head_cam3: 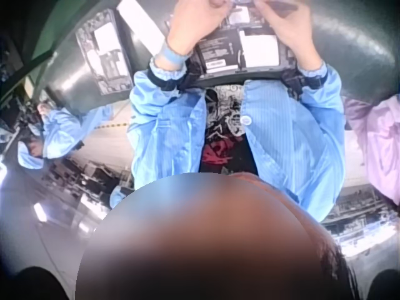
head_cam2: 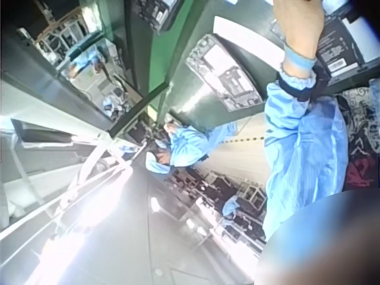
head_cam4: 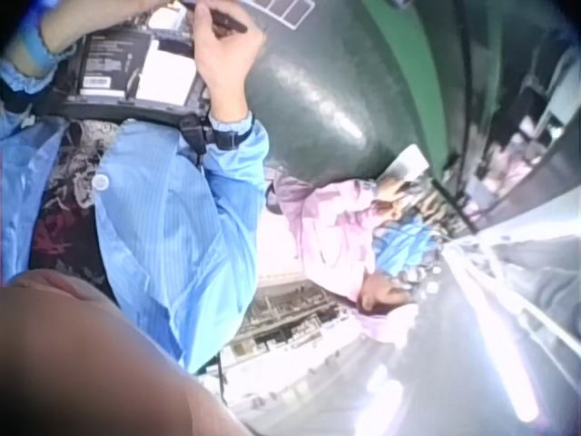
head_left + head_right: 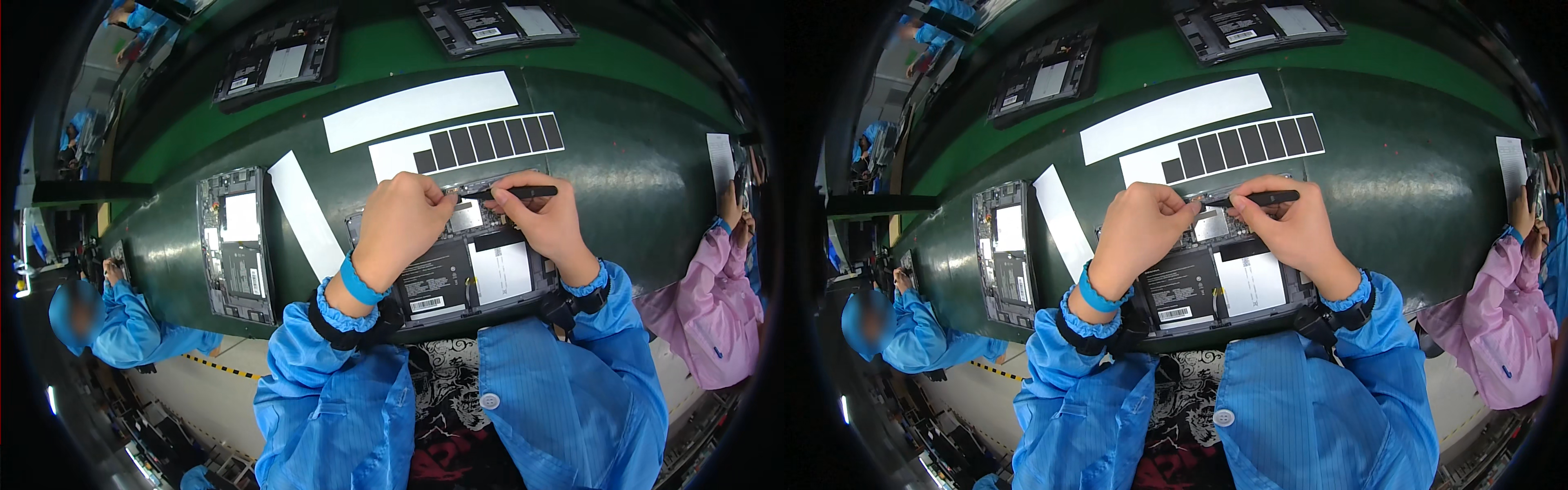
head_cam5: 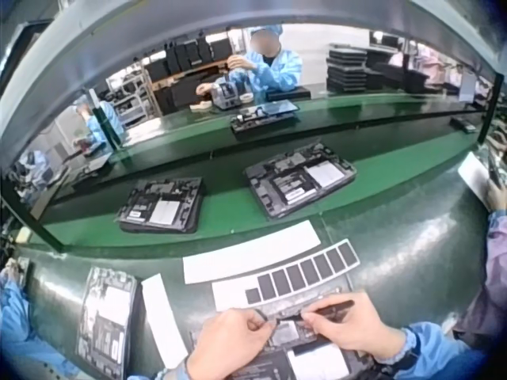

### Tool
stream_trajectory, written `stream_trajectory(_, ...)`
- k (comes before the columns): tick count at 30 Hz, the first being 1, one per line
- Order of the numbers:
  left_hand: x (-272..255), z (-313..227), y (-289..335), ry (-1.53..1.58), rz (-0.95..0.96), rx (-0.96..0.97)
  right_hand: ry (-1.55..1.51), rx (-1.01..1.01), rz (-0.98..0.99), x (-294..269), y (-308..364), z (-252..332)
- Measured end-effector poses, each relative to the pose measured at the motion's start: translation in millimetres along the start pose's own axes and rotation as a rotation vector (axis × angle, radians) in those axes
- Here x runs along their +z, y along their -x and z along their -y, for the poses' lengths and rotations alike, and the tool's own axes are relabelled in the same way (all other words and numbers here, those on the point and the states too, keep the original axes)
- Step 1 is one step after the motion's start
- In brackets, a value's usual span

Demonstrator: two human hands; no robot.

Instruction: The recorder is assembling electronic tablets on a factory line, using tweezers to connect ribbon cables and applying labels to internal components.

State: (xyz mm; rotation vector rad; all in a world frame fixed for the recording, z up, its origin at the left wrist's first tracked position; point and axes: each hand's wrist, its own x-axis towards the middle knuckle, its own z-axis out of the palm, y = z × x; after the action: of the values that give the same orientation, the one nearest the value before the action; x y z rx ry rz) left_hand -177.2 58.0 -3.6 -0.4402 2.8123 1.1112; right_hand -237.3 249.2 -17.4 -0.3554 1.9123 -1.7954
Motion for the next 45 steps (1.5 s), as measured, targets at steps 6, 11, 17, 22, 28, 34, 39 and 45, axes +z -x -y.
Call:
stream_trajectory(6,1.4,6.7,-2.6,0.068,0.040,-0.016,-0.008,-0.011,0.007,-0.4,0.4,-3.7)
stream_trajectory(11,-11.5,-6.5,-9.5,0.102,0.164,-0.123,0.008,-0.037,0.016,-2.1,-1.3,-5.8)
stream_trajectory(17,-18.1,-11.8,-14.8,-0.067,0.244,-0.139,0.093,-0.068,0.001,-2.1,-0.5,-11.2)
stream_trajectory(22,-4.2,-9.9,-5.1,-0.078,0.219,-0.100,-0.014,-0.140,-0.083,-2.2,-0.7,-13.3)
stream_trajectory(28,-51.4,16.9,80.1,0.165,-0.013,0.048,-0.149,-0.149,-0.077,-8.5,-3.3,-16.6)
stream_trajectory(34,-51.4,91.1,146.4,0.036,-0.329,0.154,-0.159,-0.034,-0.008,3.5,23.2,14.7)
stream_trajectory(39,-25.8,114.9,165.2,-0.153,-0.322,0.103,0.204,-0.104,0.201,84.2,46.1,28.6)
stream_trajectory(45,-17.3,139.2,166.4,-0.348,-0.434,0.054,0.576,-0.382,0.256,161.9,33.7,2.1)
